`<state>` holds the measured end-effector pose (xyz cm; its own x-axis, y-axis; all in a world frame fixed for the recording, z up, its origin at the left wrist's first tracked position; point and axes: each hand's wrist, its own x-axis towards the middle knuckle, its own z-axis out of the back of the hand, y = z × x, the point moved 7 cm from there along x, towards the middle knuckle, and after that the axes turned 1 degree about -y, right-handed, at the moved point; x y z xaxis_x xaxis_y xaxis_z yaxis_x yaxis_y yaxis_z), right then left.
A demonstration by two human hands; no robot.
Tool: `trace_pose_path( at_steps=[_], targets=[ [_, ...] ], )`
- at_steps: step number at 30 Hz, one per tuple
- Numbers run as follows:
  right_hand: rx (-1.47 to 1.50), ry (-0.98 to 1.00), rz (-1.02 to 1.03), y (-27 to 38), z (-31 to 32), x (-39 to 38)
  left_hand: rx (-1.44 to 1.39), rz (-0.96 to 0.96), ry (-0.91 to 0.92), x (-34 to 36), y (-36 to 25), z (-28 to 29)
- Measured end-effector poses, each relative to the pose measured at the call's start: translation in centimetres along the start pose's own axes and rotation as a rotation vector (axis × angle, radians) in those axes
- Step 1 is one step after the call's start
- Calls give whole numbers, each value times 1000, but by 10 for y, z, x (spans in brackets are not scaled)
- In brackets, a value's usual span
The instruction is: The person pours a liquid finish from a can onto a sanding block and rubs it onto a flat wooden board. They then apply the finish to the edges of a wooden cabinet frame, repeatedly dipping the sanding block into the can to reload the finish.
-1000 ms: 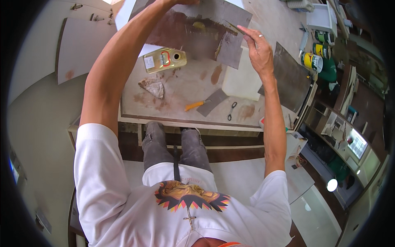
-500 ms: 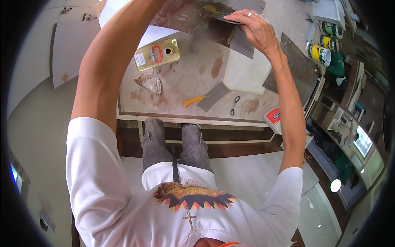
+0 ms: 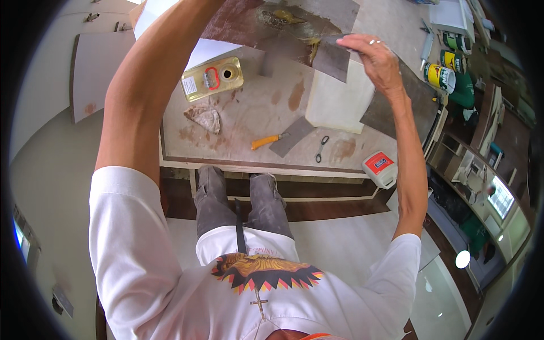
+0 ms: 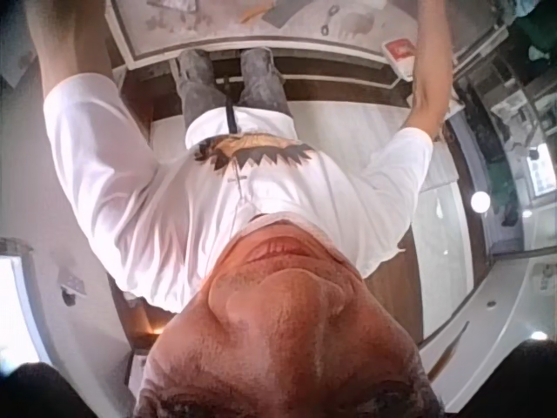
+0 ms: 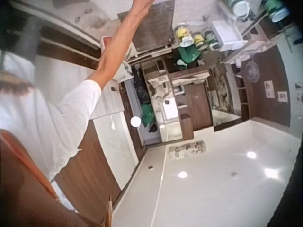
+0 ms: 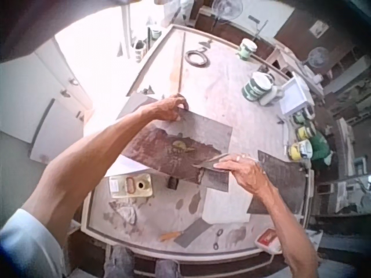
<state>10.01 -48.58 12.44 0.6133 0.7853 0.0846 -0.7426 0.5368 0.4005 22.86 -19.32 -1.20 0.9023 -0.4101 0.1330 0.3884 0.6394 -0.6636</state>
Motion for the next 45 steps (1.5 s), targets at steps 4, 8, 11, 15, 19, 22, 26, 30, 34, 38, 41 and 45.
trace_pose_path(
  at_steps=[4,8,11,15,19,22,26,30,34,38,41,45],
  targets=[
    [-118,10,-48,-25,-4,9,4,14,7,6,3,-1],
    [-166,20,-42,-29,-19,-5,-55,33,22,9,11,-1],
    [-141,118,-37,-23,-17,-4,-5,-27,5,5,14,1],
    [-6,-6,-42,-3,2,-3,-13,29,27,1,8,3],
    [-70,16,-29,24,-12,-28,-139,107,35,-3,5,7],
    [21,-59,-44,23,3,-16,11,21,22,-2,-1,3],
    [-23,-76,-16,-1,7,9,-56,86,39,-3,2,9],
    [-96,-17,22,-15,-12,-11,-108,67,53,1,-6,6],
    [-83,29,17,1,-1,-24,-84,112,39,-3,-1,14],
    [-66,1,32,21,1,-27,-40,100,58,-3,-7,9],
    [37,-25,15,22,6,-27,-79,122,56,-6,-4,10],
    [17,-84,-65,13,-1,8,-33,93,24,-9,0,9]
  ],
)
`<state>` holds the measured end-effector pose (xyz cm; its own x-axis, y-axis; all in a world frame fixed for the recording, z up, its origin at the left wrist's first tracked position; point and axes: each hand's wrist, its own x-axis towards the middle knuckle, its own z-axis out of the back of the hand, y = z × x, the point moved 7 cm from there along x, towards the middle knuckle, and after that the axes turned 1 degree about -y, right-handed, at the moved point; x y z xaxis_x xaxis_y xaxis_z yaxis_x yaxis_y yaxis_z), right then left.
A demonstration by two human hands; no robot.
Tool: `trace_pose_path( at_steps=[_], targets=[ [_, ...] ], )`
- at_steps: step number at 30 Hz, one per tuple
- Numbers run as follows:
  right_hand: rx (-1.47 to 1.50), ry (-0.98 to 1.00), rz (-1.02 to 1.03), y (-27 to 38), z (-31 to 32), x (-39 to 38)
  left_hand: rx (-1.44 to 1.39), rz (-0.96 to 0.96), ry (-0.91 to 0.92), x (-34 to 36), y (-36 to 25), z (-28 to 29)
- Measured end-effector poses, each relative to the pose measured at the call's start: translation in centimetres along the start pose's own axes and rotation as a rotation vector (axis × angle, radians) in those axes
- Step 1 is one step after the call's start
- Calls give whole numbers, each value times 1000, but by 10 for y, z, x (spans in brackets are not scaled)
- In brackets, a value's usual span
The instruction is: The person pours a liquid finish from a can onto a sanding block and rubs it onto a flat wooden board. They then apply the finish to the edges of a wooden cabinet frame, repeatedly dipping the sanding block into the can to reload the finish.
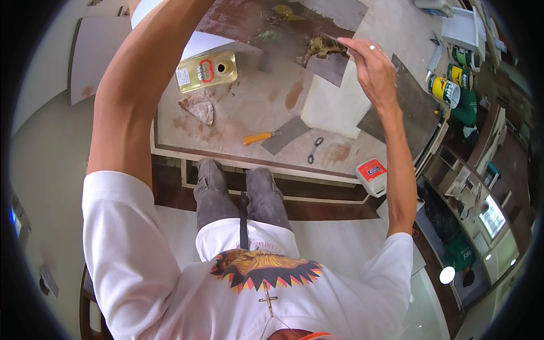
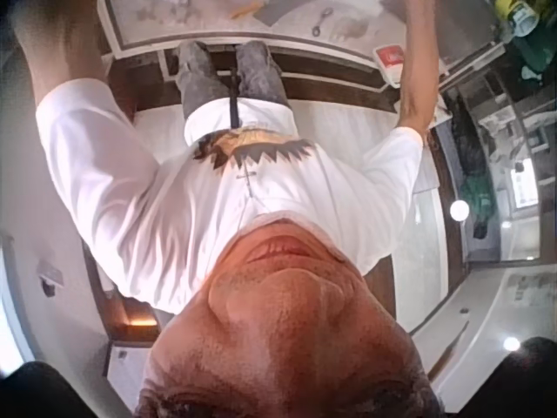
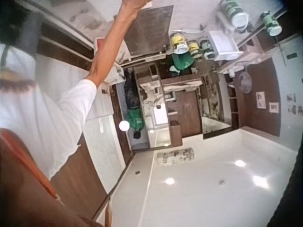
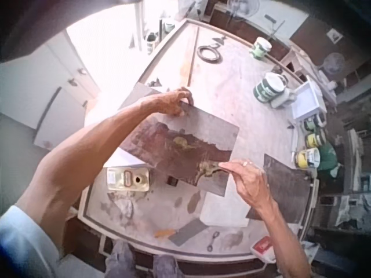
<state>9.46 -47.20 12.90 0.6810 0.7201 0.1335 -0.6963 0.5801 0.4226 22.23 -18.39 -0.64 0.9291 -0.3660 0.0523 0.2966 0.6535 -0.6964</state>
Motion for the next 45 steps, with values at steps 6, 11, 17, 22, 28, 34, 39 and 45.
trace_pose_path(
  at_steps=[6,11,17,22,28,34,39,45],
  targets=[
    [-103,-25,-2,13,-30,-12,-47,0,28,7,-7,0],
    [-87,-20,11,36,-42,-31,-11,-72,4,5,0,-1],
    [-54,46,-2,54,-47,-59,-28,-74,9,11,-4,-3],
    [313,60,-173,65,8,-61,-18,-86,-14,2,6,-10],
    [292,-166,-221,11,29,-41,-24,3,17,11,4,-2],
    [39,-209,-61,-2,-18,-68,-37,-29,11,6,3,-2],
    [-131,-155,-50,6,-9,-98,-65,5,14,3,-6,1],
    [-106,-195,-43,14,5,-77,-66,-14,29,7,-2,-2]
  ],
)
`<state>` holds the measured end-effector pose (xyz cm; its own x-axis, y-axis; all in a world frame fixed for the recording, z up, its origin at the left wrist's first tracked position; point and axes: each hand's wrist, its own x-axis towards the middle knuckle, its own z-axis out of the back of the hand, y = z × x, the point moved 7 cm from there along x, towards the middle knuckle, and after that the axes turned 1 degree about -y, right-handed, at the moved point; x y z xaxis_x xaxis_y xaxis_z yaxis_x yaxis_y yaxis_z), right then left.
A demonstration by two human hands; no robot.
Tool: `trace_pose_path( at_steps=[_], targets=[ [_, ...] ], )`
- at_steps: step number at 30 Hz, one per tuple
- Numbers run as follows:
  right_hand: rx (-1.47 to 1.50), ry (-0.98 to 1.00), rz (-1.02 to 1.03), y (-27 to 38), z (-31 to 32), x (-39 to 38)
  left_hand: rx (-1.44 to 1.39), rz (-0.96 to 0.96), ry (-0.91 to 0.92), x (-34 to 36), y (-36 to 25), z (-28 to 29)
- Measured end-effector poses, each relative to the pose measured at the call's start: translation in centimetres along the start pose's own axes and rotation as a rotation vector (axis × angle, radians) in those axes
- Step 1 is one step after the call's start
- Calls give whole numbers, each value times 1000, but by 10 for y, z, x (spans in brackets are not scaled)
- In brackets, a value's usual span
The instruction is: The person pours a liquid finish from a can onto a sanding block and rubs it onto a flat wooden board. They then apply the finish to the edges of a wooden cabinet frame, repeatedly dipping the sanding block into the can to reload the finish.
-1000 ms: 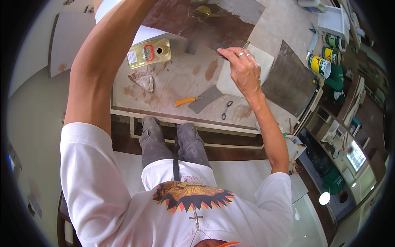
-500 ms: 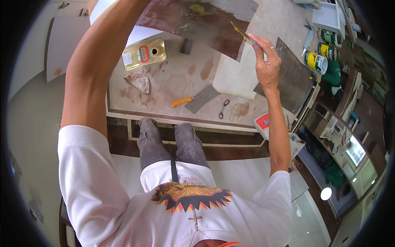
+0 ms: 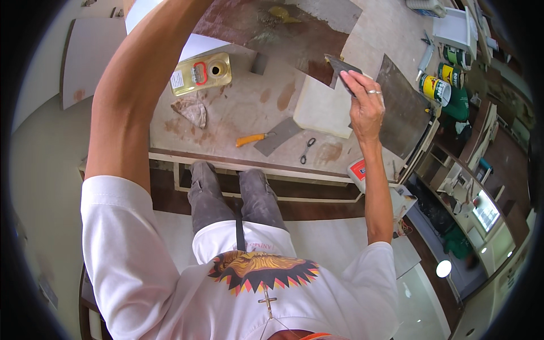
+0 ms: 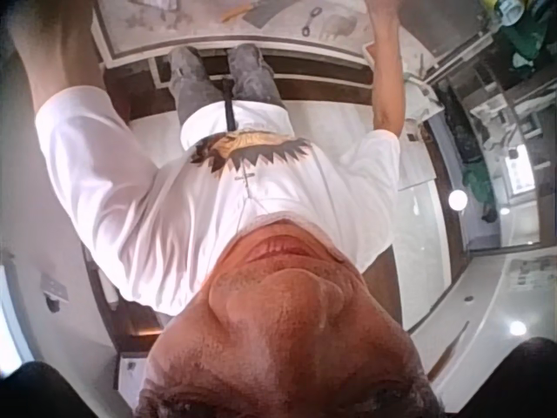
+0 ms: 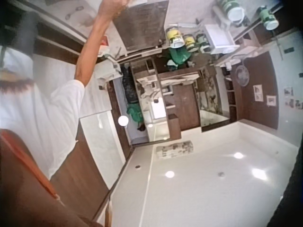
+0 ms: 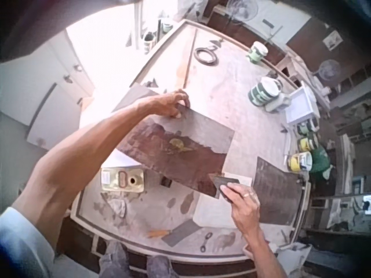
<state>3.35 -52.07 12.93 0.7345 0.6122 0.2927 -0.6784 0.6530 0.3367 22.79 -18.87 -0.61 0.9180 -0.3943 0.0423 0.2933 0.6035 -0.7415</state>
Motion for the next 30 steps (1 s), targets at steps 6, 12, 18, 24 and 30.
trace_pose_path(
  at_steps=[6,12,18,24,30],
  targets=[
    [-71,121,-1,16,16,-9,44,-109,-47,-3,-2,0],
    [-54,93,4,20,8,-26,-108,117,26,-7,-20,1],
    [19,177,-39,24,7,-49,52,-75,-57,-6,4,3],
    [-33,158,-237,-39,42,8,-42,124,19,-9,-16,6],
    [-88,453,-137,-79,5,62,2,69,14,-7,-9,7]
  ],
)
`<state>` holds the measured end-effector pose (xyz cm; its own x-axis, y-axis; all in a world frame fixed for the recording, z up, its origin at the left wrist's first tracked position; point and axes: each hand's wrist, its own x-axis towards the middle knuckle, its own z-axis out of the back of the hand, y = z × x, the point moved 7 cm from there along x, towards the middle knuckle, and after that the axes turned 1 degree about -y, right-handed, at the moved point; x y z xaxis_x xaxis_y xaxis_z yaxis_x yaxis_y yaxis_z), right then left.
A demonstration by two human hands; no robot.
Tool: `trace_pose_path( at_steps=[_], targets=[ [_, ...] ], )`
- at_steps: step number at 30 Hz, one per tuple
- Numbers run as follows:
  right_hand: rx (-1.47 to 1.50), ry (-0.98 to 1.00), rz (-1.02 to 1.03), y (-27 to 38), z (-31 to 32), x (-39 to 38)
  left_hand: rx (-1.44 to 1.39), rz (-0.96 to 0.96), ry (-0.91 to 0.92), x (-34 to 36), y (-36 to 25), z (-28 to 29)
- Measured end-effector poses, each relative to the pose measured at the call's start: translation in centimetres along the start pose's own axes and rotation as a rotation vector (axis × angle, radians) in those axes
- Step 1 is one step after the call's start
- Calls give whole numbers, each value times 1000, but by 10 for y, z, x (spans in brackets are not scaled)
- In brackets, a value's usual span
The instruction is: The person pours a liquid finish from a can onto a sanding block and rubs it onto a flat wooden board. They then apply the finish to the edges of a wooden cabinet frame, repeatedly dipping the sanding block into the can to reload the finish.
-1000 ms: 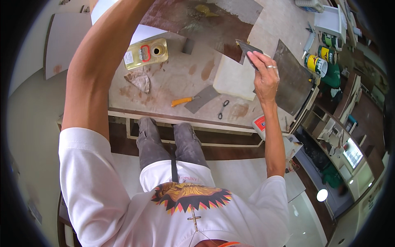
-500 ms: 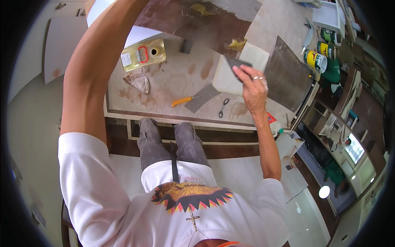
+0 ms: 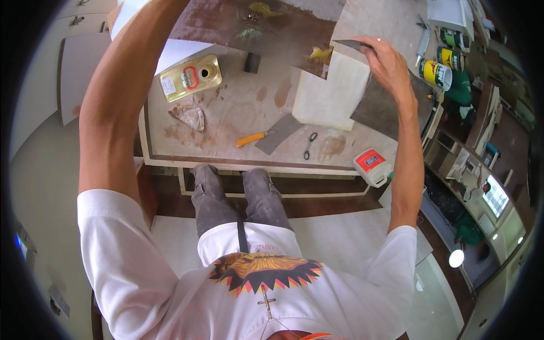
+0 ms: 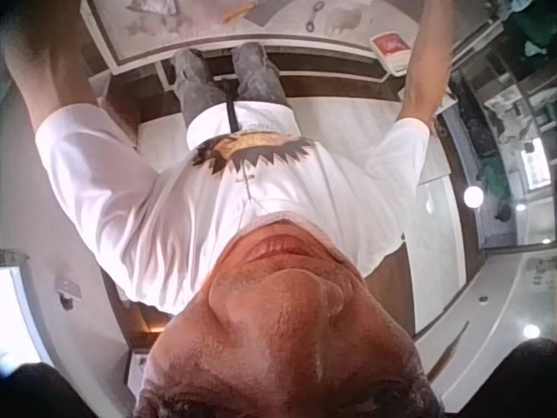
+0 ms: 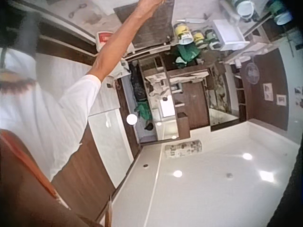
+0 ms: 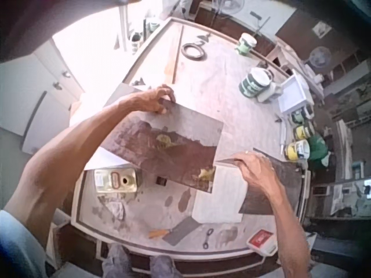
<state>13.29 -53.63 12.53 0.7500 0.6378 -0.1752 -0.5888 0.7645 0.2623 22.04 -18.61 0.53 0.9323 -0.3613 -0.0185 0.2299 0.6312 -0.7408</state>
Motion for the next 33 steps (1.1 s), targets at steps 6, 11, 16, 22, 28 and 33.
trace_pose_path(
  at_steps=[6,11,16,22,28,33],
  targets=[
    [22,158,52,5,3,17,17,-123,-36,2,2,-1],
    [175,155,12,19,29,-2,37,-133,-35,2,7,-4],
    [247,-71,45,46,14,-18,-12,-127,-25,3,5,-3],
    [129,-196,76,57,-23,-22,15,-114,-32,2,4,-1],
    [112,-265,100,68,-39,-44,-67,-10,-7,0,-4,-2],
    [95,-264,114,74,-50,-56,39,-128,-50,-2,-3,0]
  ],
)
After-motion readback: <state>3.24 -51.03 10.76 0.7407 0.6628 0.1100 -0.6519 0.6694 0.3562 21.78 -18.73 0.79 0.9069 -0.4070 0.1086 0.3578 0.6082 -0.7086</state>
